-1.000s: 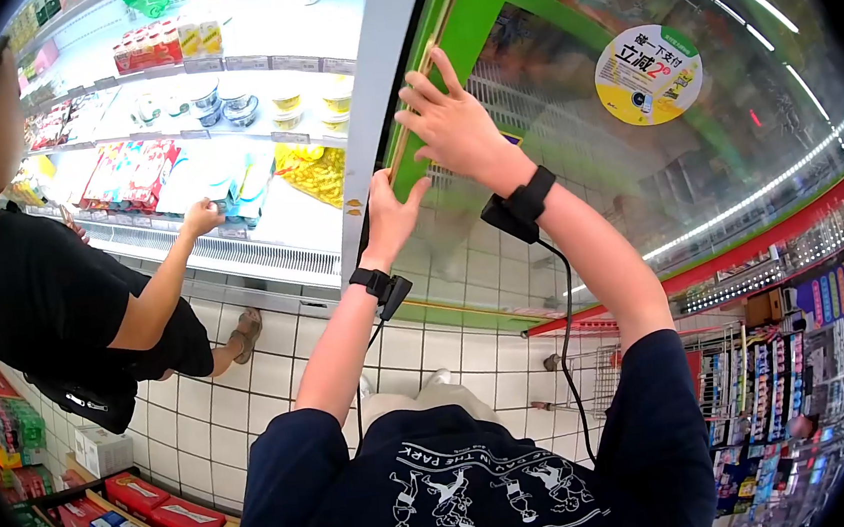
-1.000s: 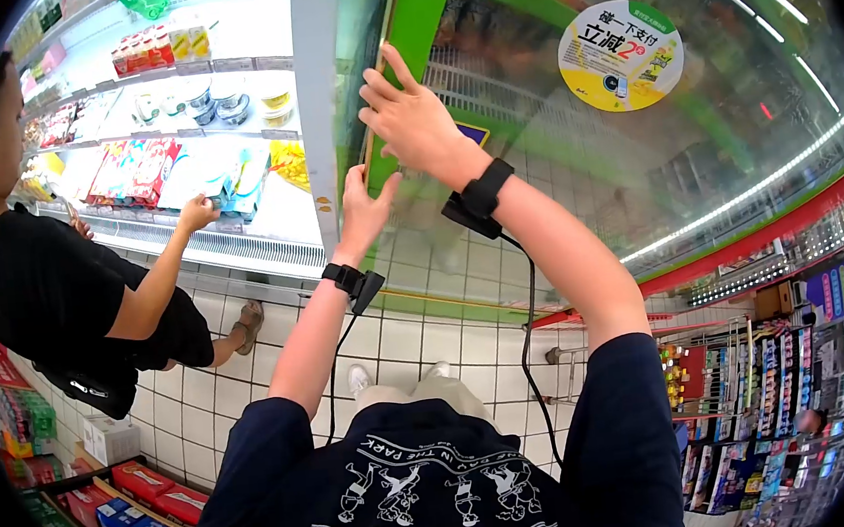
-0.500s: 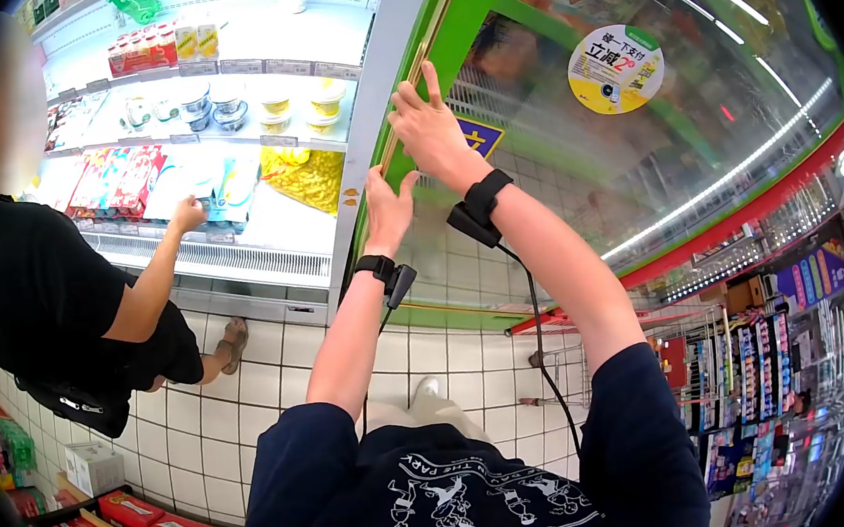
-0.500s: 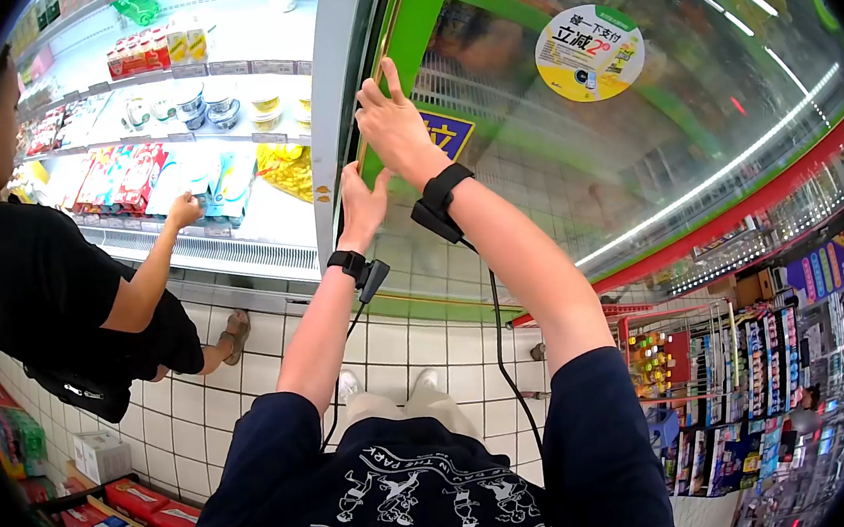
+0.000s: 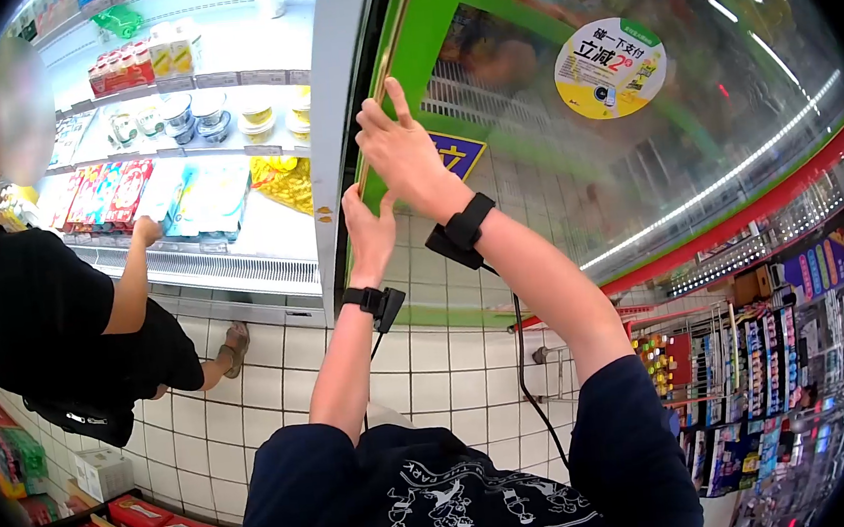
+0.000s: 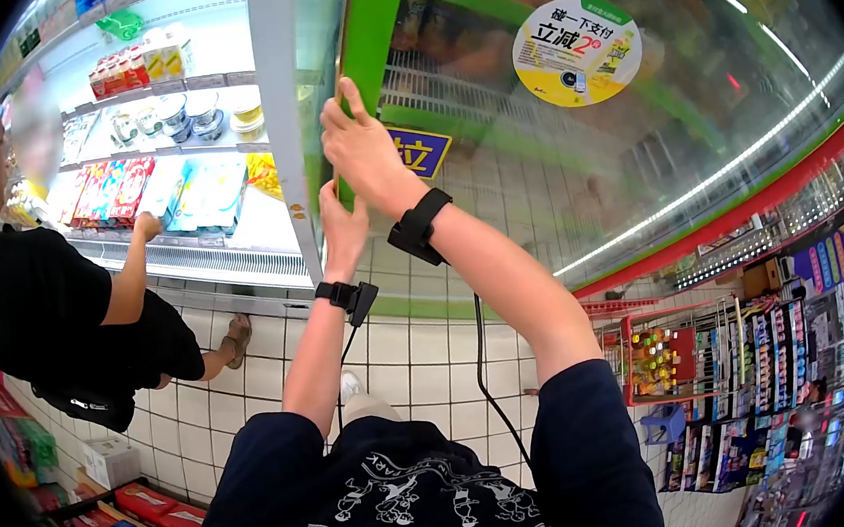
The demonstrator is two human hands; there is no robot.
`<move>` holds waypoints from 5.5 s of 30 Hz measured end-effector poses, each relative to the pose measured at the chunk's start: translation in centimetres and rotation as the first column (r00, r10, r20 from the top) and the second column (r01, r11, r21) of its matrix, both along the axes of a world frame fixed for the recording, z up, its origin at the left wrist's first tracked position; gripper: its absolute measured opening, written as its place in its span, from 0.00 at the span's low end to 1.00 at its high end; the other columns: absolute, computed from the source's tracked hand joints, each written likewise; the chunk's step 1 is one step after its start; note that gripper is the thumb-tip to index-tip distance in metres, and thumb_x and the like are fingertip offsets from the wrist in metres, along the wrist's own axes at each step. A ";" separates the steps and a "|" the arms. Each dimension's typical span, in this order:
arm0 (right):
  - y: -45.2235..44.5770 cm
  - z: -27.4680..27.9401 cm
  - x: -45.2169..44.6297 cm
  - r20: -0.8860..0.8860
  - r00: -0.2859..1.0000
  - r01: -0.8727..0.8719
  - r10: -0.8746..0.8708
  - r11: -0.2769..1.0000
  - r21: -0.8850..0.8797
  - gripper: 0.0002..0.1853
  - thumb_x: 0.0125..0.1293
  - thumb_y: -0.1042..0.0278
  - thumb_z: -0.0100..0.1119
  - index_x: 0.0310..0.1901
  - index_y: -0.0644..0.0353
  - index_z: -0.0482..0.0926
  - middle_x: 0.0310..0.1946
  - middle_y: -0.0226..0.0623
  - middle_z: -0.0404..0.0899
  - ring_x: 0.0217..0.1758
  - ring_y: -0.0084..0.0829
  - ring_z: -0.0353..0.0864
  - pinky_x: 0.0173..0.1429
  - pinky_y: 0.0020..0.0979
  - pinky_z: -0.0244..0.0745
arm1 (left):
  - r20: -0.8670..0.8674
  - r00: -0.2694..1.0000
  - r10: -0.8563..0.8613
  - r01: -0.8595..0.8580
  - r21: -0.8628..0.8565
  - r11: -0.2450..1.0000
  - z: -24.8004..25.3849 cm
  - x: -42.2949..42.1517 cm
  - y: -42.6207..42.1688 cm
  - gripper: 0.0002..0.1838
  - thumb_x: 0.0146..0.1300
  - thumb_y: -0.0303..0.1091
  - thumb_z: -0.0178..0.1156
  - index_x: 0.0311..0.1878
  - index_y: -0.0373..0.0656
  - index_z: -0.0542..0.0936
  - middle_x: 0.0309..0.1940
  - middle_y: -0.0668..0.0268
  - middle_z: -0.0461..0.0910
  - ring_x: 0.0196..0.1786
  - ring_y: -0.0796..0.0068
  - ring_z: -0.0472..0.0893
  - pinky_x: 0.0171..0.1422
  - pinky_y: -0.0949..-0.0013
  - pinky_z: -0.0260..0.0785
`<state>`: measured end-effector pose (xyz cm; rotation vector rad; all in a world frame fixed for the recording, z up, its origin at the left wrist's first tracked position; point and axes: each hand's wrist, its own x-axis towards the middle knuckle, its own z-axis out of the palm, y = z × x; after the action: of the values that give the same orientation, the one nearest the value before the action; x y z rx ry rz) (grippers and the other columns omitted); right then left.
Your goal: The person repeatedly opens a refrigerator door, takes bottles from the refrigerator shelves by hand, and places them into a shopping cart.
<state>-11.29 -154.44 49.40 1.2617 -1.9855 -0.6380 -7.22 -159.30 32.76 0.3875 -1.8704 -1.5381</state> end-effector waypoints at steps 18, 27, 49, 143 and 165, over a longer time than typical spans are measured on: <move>5.3 -1.0 14.6 -0.150 0.970 -0.214 0.193 0.966 -0.145 0.11 0.53 0.70 0.60 0.37 0.59 0.86 0.44 0.33 0.79 0.68 0.31 0.66 0.85 0.52 0.31 | 0.003 0.997 0.077 -0.076 -0.171 0.982 -0.2 15.9 4.8 0.21 0.67 0.33 0.61 0.56 0.30 0.68 0.48 0.44 0.75 0.53 0.42 0.75 0.59 0.53 0.67; 8.9 -1.1 22.9 -0.102 0.988 -0.129 0.118 0.986 -0.107 0.16 0.57 0.67 0.59 0.46 0.60 0.86 0.53 0.33 0.80 0.74 0.31 0.61 0.85 0.52 0.30 | 0.000 1.000 -0.007 0.007 -0.257 0.966 -0.3 23.8 6.7 0.11 0.68 0.27 0.56 0.50 0.31 0.72 0.42 0.42 0.79 0.46 0.36 0.77 0.49 0.49 0.69; 13.6 -1.3 37.4 0.115 0.932 0.356 -0.344 0.927 -0.115 0.18 0.54 0.67 0.59 0.49 0.55 0.81 0.52 0.25 0.77 0.70 0.24 0.65 0.78 0.67 0.38 | 0.060 0.665 -0.745 0.706 0.273 0.653 -1.0 30.0 1.5 0.14 0.62 0.32 0.70 0.45 0.32 0.81 0.42 0.56 0.85 0.45 0.73 0.85 0.50 0.69 0.79; 32.4 -14.0 -8.4 0.881 0.388 0.746 0.269 0.470 -0.472 0.15 0.62 0.66 0.63 0.45 0.68 0.78 0.42 0.51 0.83 0.49 0.50 0.82 0.54 0.43 0.77 | 0.194 0.816 -0.545 0.578 -0.285 0.764 -0.7 -22.0 16.6 0.20 0.67 0.42 0.64 0.49 0.32 0.82 0.41 0.50 0.85 0.46 0.59 0.85 0.51 0.59 0.76; 26.8 -23.9 -18.7 0.818 0.059 0.994 0.572 0.043 -0.102 0.19 0.63 0.61 0.65 0.50 0.67 0.82 0.43 0.44 0.87 0.45 0.33 0.85 0.51 0.31 0.79 | 0.872 0.487 -0.043 0.811 -0.433 0.393 -7.1 -33.2 10.9 0.30 0.70 0.55 0.53 0.65 0.43 0.67 0.62 0.57 0.69 0.63 0.56 0.70 0.65 0.57 0.63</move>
<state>-30.01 -127.60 25.50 -0.3602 -2.6784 2.0160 -40.42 -148.36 25.62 -0.0600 -3.4218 -0.4621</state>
